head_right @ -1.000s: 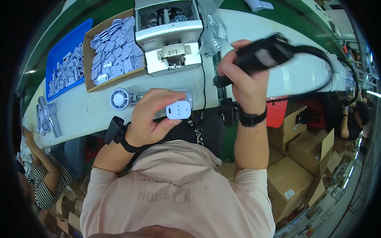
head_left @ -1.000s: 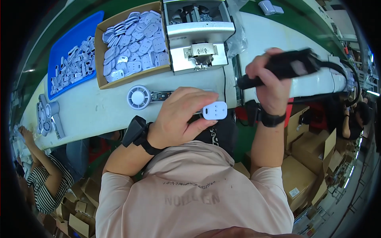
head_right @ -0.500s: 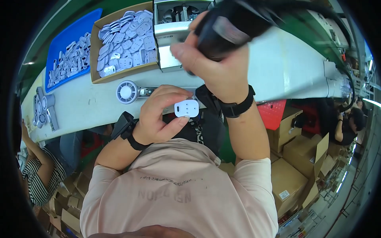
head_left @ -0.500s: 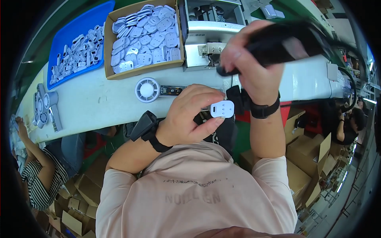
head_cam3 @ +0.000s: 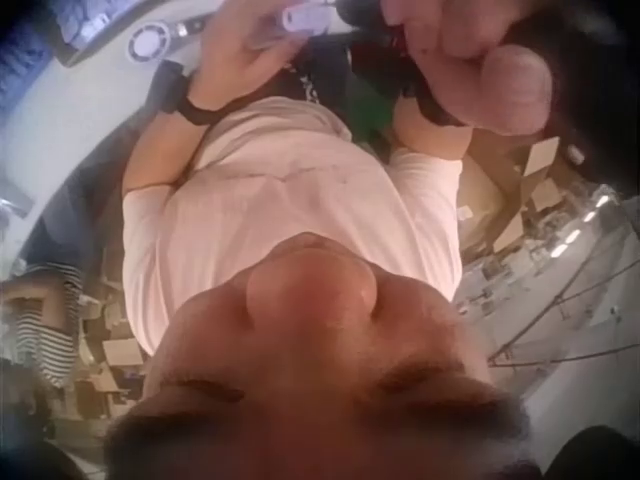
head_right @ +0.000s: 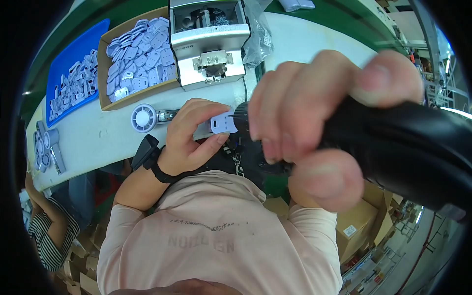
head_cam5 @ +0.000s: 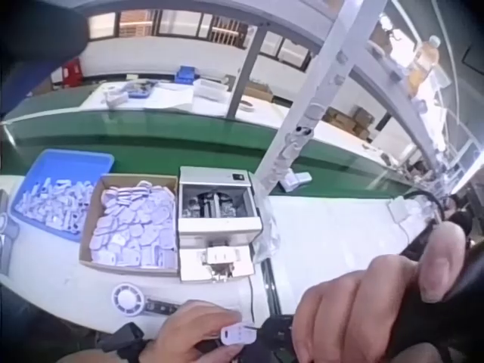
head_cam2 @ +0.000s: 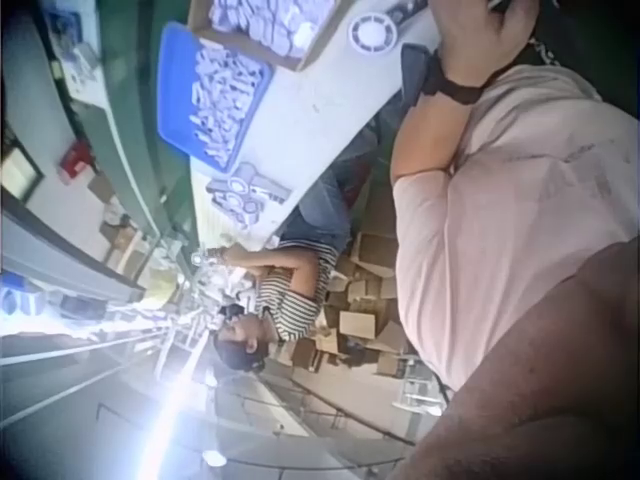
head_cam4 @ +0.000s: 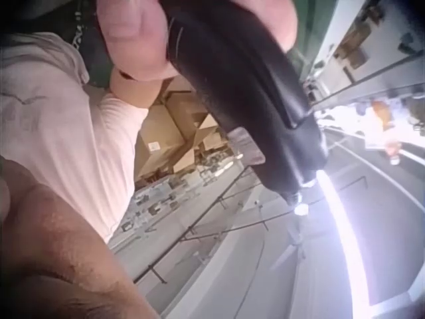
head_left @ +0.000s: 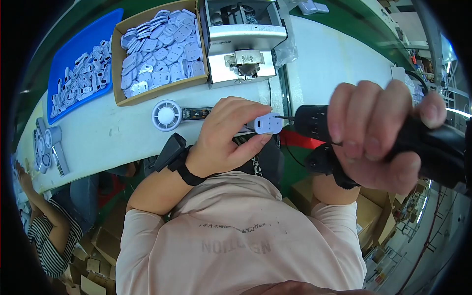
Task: Assembling small plastic components by applying labels and using a handheld power screwdriver at a factory workstation.
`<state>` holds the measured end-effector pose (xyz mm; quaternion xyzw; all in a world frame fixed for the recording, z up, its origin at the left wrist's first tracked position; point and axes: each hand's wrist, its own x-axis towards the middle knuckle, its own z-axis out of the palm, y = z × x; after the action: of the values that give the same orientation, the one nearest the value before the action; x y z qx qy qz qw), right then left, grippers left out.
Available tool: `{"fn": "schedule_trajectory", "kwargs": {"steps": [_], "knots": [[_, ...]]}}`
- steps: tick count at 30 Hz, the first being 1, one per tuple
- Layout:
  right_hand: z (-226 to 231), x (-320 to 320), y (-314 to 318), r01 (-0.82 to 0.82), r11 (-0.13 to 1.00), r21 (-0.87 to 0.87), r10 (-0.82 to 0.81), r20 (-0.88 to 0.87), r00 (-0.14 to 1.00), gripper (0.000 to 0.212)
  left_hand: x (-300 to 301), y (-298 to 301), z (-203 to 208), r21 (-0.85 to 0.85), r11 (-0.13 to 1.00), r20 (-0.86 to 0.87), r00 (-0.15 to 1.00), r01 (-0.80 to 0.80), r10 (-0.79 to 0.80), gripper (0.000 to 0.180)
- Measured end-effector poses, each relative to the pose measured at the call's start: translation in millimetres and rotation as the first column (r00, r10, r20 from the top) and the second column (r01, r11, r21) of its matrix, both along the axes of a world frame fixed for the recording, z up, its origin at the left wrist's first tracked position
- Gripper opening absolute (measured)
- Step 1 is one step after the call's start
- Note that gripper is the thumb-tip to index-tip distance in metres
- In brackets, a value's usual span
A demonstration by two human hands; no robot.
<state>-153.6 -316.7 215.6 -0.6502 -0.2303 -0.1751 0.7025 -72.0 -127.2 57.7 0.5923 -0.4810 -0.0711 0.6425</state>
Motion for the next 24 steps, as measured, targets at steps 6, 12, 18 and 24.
{"fn": "schedule_trajectory", "kwargs": {"steps": [6, 12, 18, 24], "knots": [[-7.8, 8.6, -6.8, -0.028, 0.999, -0.024, 0.028, 0.006, 1.000, 0.039, -0.5, -2.5, 2.6, 0.017, 1.000, 0.031, 1.000, 0.000, -0.001, 0.041], [-4.9, 5.2, -4.9, -0.023, 0.999, -0.028, 0.023, 0.013, 1.000, 0.041, -1.5, -5.4, 2.8, 0.012, 1.000, 0.008, 1.000, -0.017, 0.017, 0.040], [-7.6, 10.2, 5.3, 0.121, 0.986, -0.112, -0.126, -0.036, 0.991, 0.043, 2.7, -7.3, 3.3, 0.010, 1.000, 0.000, 1.000, -0.014, 0.014, 0.039], [-3.4, 9.9, 9.0, 0.123, 0.988, -0.096, -0.135, -0.132, 0.982, 0.044, 3.1, -8.8, 3.6, 0.000, 1.000, 0.037, 0.999, 0.002, -0.002, 0.040]]}}
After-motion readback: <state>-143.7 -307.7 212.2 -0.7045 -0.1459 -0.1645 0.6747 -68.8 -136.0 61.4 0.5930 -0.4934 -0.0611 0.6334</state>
